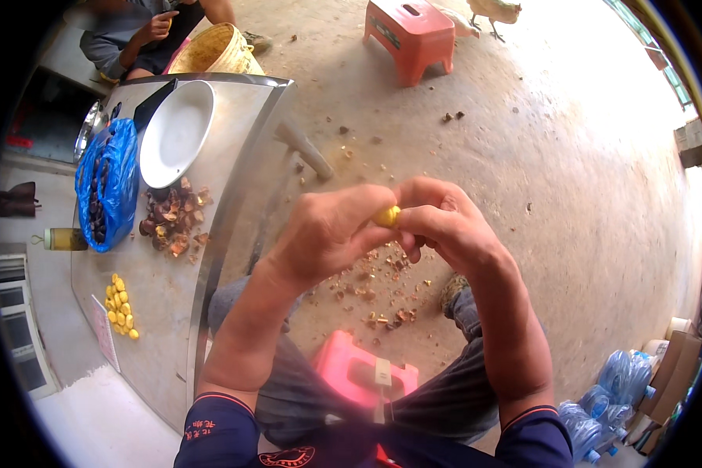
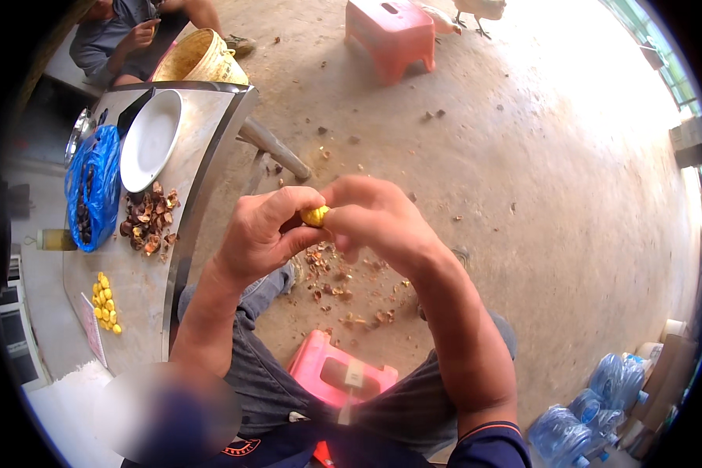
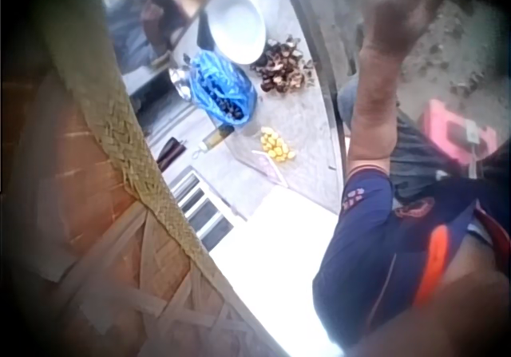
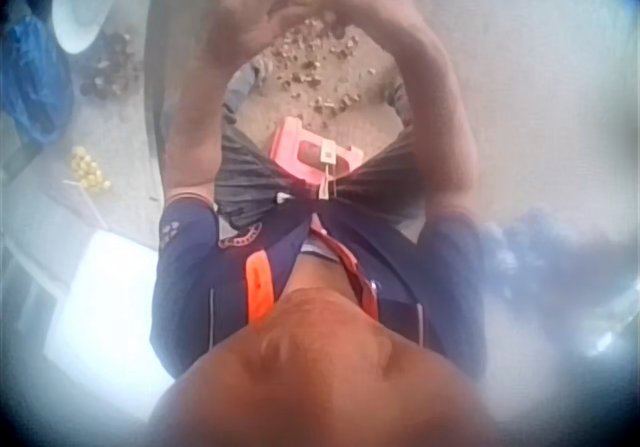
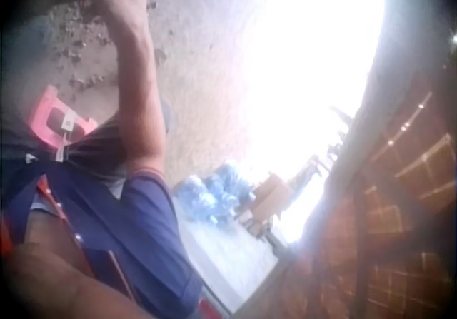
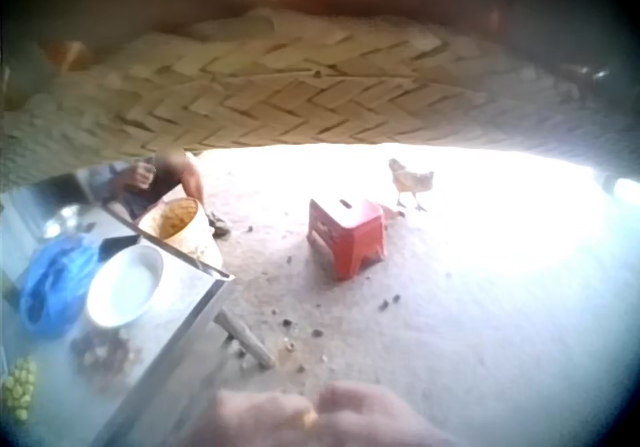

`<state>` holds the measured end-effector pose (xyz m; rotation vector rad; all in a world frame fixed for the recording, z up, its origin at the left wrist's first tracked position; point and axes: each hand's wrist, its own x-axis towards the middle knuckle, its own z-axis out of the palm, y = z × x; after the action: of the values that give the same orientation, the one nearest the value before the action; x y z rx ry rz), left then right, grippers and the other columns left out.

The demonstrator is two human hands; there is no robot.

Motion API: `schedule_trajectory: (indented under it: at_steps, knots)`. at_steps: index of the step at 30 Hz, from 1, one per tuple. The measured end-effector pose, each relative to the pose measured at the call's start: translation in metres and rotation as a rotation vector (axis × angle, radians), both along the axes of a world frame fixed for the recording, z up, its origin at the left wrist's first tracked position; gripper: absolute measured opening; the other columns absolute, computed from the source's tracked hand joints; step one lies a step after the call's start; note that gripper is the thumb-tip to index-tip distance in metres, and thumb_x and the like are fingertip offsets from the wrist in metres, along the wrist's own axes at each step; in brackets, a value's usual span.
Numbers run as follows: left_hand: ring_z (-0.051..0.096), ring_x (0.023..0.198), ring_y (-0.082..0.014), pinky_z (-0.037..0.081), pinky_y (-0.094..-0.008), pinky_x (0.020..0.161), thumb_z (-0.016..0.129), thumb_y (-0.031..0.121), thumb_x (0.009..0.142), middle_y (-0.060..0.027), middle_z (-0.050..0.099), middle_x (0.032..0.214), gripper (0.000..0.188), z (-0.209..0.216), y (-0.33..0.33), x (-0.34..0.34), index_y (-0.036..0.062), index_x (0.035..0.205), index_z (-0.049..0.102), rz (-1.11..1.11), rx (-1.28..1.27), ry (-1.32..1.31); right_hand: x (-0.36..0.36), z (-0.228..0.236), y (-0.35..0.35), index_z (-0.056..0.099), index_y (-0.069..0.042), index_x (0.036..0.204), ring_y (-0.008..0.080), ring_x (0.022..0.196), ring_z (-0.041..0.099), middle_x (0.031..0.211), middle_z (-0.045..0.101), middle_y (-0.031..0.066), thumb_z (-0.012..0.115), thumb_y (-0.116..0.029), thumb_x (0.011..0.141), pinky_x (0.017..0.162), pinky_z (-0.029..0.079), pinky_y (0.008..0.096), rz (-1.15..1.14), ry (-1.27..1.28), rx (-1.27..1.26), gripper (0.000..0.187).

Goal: The person sits at a low table and peels small yellow nuts by hand, removing the outer shell and placing the peeled kernels into a white bowl. Shells accumulate on the table and floor as the person continues peeling one at a time.

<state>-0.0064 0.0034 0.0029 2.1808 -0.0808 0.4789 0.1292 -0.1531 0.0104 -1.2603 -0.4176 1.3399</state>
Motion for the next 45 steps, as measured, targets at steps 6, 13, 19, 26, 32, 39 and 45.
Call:
schedule_trajectory:
  at_steps: [6,13,19,26,32,39,45]
  knots:
    - [0.067,0.073,-0.0152,0.054,-0.0266,0.063,0.080,0.005,0.079,-0.0094,0.067,0.087,0.036,-0.003,-0.004,-0.001,0.0013,0.108,0.061,-0.016,-0.048,0.048,0.002,-0.010,-0.002,0.065,0.004,0.100,0.0124,0.069,0.060,0.076,0.062,0.0056,0.059,-0.009,0.077,0.062,0.049,0.0272,0.032,-0.043,0.025,0.027]
    - [0.065,0.075,-0.0121,0.054,-0.0255,0.064,0.074,-0.007,0.078,-0.0075,0.066,0.086,0.034,0.000,-0.003,0.001,0.0021,0.107,0.060,0.037,0.031,-0.033,0.003,-0.002,-0.002,0.065,0.005,0.108,0.0122,0.071,0.060,0.082,0.064,0.0063,0.063,-0.011,0.081,0.063,0.049,0.0270,0.003,0.036,0.050,0.032]
    - [0.066,0.075,-0.0344,0.053,-0.0384,0.062,0.072,-0.002,0.074,-0.0140,0.065,0.087,0.031,-0.004,-0.008,0.003,0.0059,0.102,0.062,0.091,-0.048,-0.032,-0.002,-0.006,0.000,0.065,0.005,0.111,0.0118,0.073,0.062,0.091,0.066,0.0073,0.068,-0.016,0.084,0.065,0.051,0.0265,-0.017,-0.048,0.093,0.034]
    - [0.067,0.079,-0.0255,0.055,-0.0328,0.065,0.072,-0.003,0.077,-0.0123,0.066,0.091,0.032,-0.005,-0.008,0.001,0.0039,0.106,0.059,0.079,-0.122,0.011,-0.002,-0.004,-0.001,0.066,0.007,0.108,0.0114,0.070,0.062,0.086,0.067,0.0078,0.064,-0.007,0.081,0.065,0.052,0.0259,-0.037,-0.054,0.089,0.031]
    - [0.066,0.082,-0.0121,0.056,-0.0264,0.071,0.076,-0.001,0.082,-0.0083,0.067,0.094,0.033,-0.004,-0.006,-0.002,0.0019,0.109,0.058,0.037,-0.092,0.058,0.000,-0.005,-0.002,0.067,0.005,0.105,0.0103,0.066,0.060,0.078,0.065,0.0055,0.060,-0.006,0.078,0.060,0.049,0.0251,-0.020,-0.093,0.050,0.031]
    - [0.069,0.077,-0.0321,0.054,-0.0356,0.063,0.076,0.003,0.080,-0.0151,0.067,0.084,0.027,-0.003,-0.010,0.001,0.0037,0.101,0.059,0.066,-0.110,0.000,-0.004,-0.011,-0.001,0.068,0.003,0.101,0.0095,0.063,0.056,0.074,0.062,0.0041,0.057,-0.004,0.074,0.055,0.045,0.0253,-0.068,-0.089,0.027,0.031]
    - [0.067,0.077,-0.0171,0.054,-0.0280,0.066,0.076,0.003,0.082,-0.0095,0.067,0.088,0.032,-0.005,-0.011,0.000,0.0027,0.107,0.057,0.037,-0.160,0.001,-0.006,-0.010,-0.003,0.068,0.004,0.101,0.0093,0.060,0.055,0.072,0.062,0.0038,0.056,-0.003,0.074,0.054,0.043,0.0246,-0.104,-0.033,0.059,0.031]
